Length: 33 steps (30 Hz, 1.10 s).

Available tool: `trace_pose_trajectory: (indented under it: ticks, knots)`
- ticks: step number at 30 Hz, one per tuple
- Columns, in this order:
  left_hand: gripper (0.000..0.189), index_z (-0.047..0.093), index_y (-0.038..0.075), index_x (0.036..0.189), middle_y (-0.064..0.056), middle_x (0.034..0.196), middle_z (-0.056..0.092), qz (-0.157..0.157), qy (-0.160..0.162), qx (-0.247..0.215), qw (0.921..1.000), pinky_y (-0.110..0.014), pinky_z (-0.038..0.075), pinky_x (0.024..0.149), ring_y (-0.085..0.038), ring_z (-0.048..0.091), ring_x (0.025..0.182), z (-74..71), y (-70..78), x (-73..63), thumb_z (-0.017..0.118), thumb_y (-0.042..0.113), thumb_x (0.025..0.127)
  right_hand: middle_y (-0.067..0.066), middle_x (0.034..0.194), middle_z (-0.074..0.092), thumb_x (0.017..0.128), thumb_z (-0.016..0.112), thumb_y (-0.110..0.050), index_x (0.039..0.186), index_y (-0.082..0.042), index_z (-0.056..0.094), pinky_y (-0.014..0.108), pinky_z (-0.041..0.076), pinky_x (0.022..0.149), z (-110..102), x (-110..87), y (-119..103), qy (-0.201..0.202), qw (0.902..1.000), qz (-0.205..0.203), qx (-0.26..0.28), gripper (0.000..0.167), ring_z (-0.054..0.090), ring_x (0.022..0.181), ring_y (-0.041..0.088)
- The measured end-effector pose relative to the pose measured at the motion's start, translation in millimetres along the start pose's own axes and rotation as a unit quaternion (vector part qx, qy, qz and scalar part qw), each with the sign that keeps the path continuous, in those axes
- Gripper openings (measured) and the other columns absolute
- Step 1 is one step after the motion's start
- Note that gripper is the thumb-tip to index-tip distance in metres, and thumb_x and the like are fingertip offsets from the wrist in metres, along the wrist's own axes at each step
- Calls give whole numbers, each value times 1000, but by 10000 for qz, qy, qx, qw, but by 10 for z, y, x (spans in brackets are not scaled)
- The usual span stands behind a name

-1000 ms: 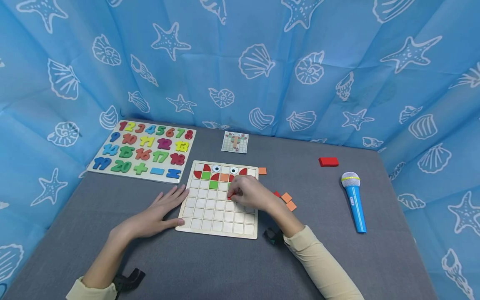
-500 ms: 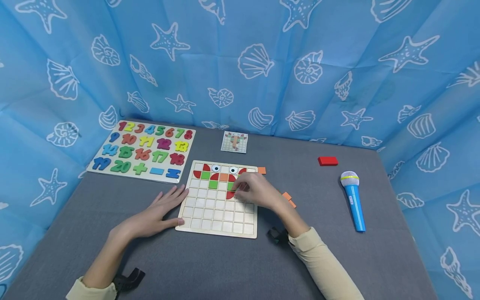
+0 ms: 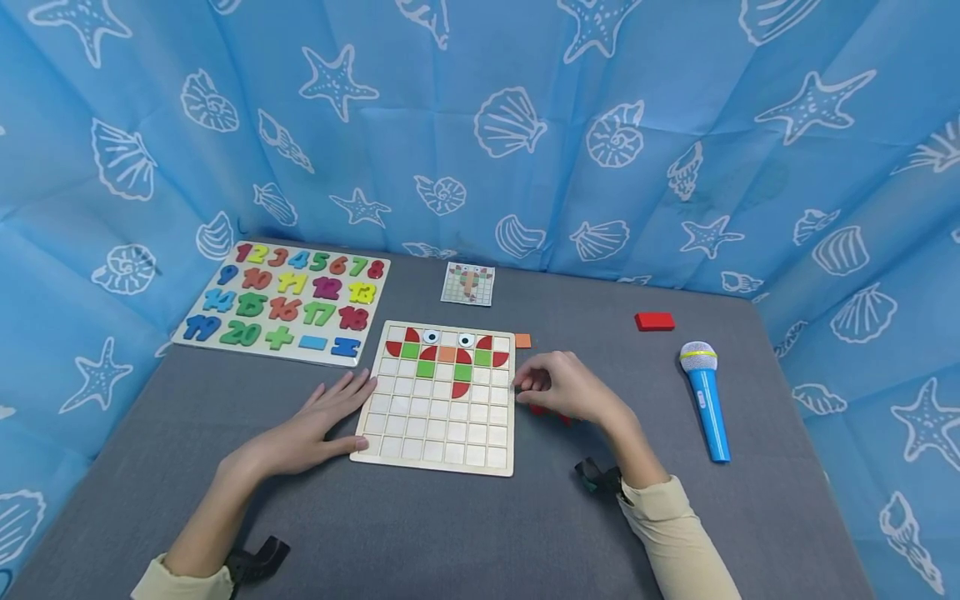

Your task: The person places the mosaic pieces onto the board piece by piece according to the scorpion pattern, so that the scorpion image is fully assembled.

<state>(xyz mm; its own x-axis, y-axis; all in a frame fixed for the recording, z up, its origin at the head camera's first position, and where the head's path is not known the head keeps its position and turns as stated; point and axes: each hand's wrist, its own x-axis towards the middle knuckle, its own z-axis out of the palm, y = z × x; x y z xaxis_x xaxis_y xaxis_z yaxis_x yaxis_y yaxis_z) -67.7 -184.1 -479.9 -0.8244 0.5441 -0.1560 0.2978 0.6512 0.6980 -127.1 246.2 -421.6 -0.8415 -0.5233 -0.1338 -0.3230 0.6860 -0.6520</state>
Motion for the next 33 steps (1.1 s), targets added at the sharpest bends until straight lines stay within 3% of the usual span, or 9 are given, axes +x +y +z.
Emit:
trace_pose_trajectory:
  ticks: [8,12,15,20,23,28,33]
  knots:
    - [90,25,25,175,-12,184,18,-96,-15,88,9999,-79,5,131,-42,11,172,-7,12,0,66,61,103,0,90,72,91,88,-14,103,-8,80,21,53,67,-22,-140,97,-301,9990,262,-223,15,60,78,7]
    - [90,27,19,174,-16,183,18,-174,-72,79,9998,-80,4,130,-46,11,171,-47,85,-10,70,53,103,1,91,70,90,89,-15,104,-8,79,20,51,68,-7,-151,124,-268,9988,302,-287,18,60,79,10]
    - [89,25,19,174,-13,184,17,-332,-125,172,9992,-76,4,133,-42,10,172,-40,90,-5,70,50,104,1,92,70,89,89,-14,104,-9,77,21,51,70,8,-158,128,-225,9987,279,-354,19,61,83,13]
    - [91,25,21,174,-13,184,18,-169,-51,26,9998,-78,3,131,-43,10,172,-23,61,-7,69,56,103,-2,90,71,88,90,-11,99,-12,75,22,52,72,33,-182,114,-115,9987,195,-447,19,62,82,11]
    - [91,26,19,174,-18,183,18,-107,-103,-35,9999,-81,3,129,-46,10,171,-65,130,-22,69,56,102,-3,90,72,87,90,-10,98,-13,75,22,54,71,45,-203,99,-54,9989,136,-448,18,62,80,8]
    - [91,26,17,174,-17,183,18,-228,-171,37,9996,-79,3,131,-46,11,171,-83,154,-23,71,50,103,-3,90,74,89,89,-9,100,-13,77,21,57,71,47,-235,56,-151,9995,44,-267,16,64,79,6]
    - [89,26,20,174,-16,183,18,-203,-95,103,9997,-78,5,131,-45,12,171,-45,83,-17,70,52,104,-4,94,76,92,86,-10,104,-13,80,20,59,75,44,-226,-4,-187,9998,-38,-63,14,65,81,5]
